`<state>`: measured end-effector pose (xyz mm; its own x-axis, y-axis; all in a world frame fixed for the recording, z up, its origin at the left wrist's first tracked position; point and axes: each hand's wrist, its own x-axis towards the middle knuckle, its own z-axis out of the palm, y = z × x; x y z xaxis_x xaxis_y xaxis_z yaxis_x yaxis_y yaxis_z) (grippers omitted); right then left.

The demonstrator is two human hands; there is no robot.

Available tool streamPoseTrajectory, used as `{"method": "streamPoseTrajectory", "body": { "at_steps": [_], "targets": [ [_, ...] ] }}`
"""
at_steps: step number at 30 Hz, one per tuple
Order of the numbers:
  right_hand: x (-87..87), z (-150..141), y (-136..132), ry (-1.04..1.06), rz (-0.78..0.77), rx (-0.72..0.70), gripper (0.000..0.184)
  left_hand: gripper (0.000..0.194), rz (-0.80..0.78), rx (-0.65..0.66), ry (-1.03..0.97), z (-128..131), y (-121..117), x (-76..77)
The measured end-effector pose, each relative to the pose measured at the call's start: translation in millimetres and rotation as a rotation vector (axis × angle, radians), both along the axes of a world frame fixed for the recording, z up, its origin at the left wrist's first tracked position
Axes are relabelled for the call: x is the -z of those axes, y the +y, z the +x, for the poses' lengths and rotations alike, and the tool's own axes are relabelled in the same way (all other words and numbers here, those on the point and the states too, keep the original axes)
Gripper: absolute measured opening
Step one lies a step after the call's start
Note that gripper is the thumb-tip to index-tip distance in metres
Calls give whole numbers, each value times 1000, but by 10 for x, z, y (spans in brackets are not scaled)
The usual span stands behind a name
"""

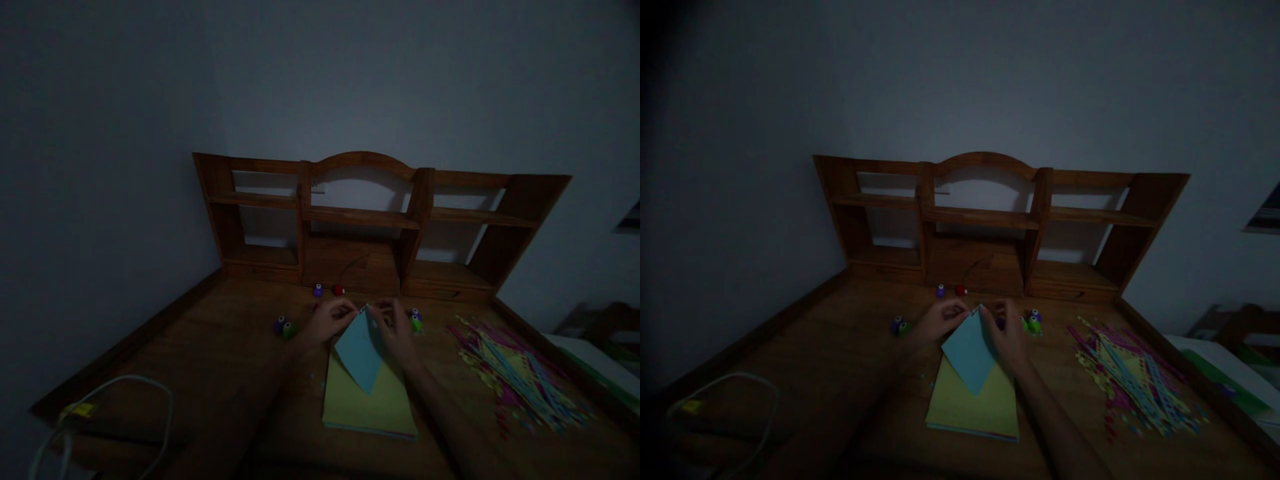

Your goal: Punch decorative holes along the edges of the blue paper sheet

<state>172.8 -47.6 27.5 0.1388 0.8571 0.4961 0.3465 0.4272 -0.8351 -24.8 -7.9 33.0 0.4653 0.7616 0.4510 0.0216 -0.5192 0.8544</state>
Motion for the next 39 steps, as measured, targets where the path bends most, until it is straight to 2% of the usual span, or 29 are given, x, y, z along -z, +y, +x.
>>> {"method": "streamPoseTrajectory", "body": {
  "at_steps": [1, 3, 7, 13, 25, 39],
  "targets": [
    [-11, -1, -16, -95, 72, 54, 29, 22, 63, -38, 28, 8, -28, -18],
    [-15, -4, -46, -266, 119, 47, 27, 16, 192, -105, 101, 26, -87, -52],
    [60, -39, -65, -423, 45, -161, 33, 8, 362, -144, 228, 53, -175, -82],
    [137, -62, -36, -368, -22, -317, 24, 14, 434, -120, 346, 26, -212, -98],
    [142, -87, -42, -246, -123, -345, 22, 13, 497, -115, 472, 5, -242, -111],
    [122, -78, -48, -251, -151, -367, 19, 9, 617, -134, 542, 9, -240, -90]
  ]
}}
